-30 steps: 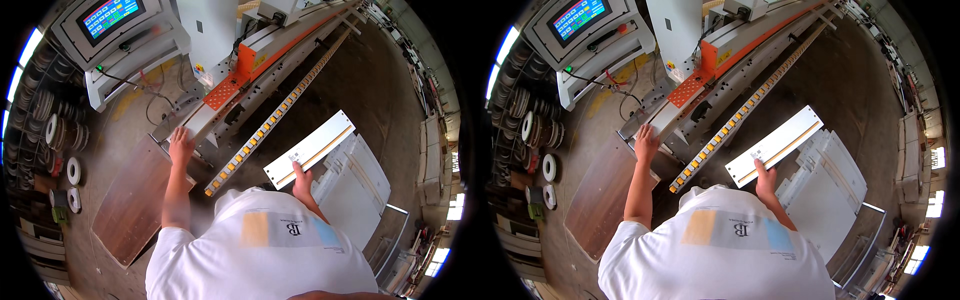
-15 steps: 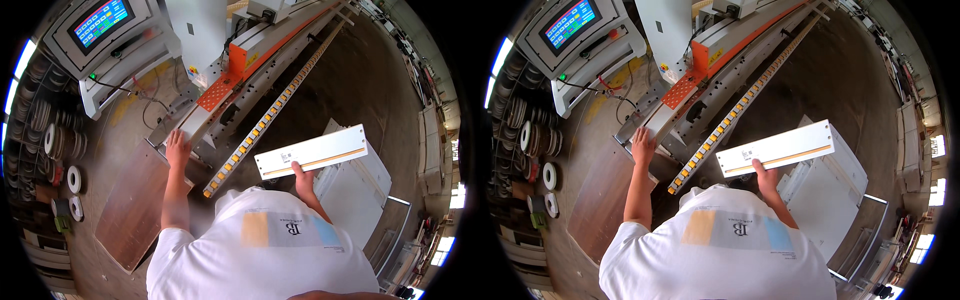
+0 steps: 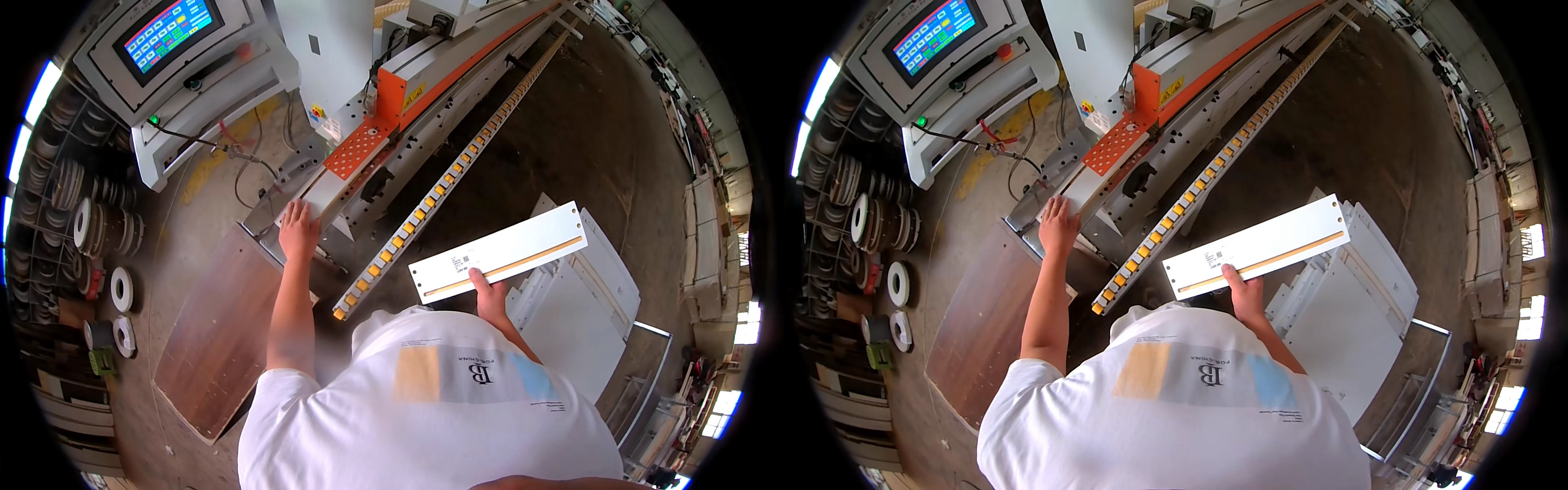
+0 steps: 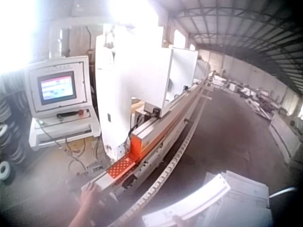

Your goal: The person repeatedly picks up white rectangular panels from a stack and places them onto a conveyor belt feeding a processing machine. The person also briefly handles a roll of tape and uses scissors to cut a strip from it before returning to the panel processing task.

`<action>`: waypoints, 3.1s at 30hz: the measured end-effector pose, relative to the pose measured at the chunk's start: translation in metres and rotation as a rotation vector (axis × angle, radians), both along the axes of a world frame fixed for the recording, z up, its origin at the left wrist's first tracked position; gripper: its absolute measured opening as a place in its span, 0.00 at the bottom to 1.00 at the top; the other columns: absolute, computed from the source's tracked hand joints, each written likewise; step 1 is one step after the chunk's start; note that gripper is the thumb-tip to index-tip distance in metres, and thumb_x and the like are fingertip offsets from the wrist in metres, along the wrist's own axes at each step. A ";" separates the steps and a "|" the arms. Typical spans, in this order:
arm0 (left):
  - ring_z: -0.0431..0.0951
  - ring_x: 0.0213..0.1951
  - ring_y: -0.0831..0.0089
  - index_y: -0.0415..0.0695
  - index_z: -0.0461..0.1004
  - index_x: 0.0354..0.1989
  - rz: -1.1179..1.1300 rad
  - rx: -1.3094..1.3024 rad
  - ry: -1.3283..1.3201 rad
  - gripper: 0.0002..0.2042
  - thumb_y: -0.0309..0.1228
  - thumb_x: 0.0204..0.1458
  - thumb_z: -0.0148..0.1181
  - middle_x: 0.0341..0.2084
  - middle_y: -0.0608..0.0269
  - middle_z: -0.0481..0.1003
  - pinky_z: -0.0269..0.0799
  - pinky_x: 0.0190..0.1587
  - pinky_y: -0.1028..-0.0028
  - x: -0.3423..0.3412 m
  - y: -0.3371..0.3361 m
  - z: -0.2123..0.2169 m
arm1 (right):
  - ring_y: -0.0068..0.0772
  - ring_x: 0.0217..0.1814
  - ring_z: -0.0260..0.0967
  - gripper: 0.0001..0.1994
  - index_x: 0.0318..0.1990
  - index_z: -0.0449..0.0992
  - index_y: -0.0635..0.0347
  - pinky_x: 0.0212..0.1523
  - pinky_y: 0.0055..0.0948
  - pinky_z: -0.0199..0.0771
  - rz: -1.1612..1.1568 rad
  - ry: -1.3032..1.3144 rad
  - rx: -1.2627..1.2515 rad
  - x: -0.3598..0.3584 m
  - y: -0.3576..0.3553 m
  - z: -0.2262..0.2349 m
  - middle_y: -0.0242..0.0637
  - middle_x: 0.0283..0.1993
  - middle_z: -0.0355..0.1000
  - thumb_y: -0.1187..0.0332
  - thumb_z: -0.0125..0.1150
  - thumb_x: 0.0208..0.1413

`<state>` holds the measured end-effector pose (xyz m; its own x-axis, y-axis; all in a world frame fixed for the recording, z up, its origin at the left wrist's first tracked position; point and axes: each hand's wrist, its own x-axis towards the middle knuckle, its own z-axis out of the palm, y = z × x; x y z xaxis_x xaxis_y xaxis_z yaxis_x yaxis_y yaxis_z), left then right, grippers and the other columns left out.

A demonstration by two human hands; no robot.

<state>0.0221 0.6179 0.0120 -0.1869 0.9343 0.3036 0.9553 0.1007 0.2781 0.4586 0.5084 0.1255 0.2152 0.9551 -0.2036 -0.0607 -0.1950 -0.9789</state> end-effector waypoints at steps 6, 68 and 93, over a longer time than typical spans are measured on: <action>0.64 0.69 0.60 0.48 0.75 0.59 0.002 -0.038 -0.039 0.25 0.40 0.52 0.65 0.65 0.59 0.69 0.60 0.69 0.60 -0.001 0.003 0.003 | 0.30 0.55 0.71 0.18 0.56 0.74 0.70 0.58 0.31 0.69 0.025 -0.002 0.021 0.004 -0.001 -0.002 0.40 0.54 0.75 0.70 0.63 0.61; 0.65 0.60 0.48 0.52 0.70 0.60 -0.713 0.021 -0.557 0.38 0.41 0.35 0.78 0.61 0.51 0.66 0.62 0.63 0.52 0.206 -0.078 0.092 | 0.20 0.44 0.71 0.19 0.55 0.75 0.66 0.42 0.25 0.72 0.201 0.085 -0.145 -0.006 0.016 -0.037 0.33 0.47 0.76 0.62 0.66 0.62; 0.71 0.64 0.58 0.44 0.77 0.52 0.015 0.115 0.055 0.19 0.42 0.57 0.62 0.60 0.59 0.74 0.67 0.63 0.62 -0.006 -0.019 0.008 | 0.20 0.43 0.73 0.21 0.61 0.71 0.64 0.43 0.22 0.73 0.347 -0.044 -0.335 0.015 0.003 -0.059 0.31 0.49 0.78 0.63 0.62 0.64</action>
<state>0.0163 0.5986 0.0196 -0.1802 0.8898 0.4192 0.9681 0.0850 0.2357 0.4735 0.5118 0.0668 -0.0893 0.8554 -0.5102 0.1036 -0.5015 -0.8589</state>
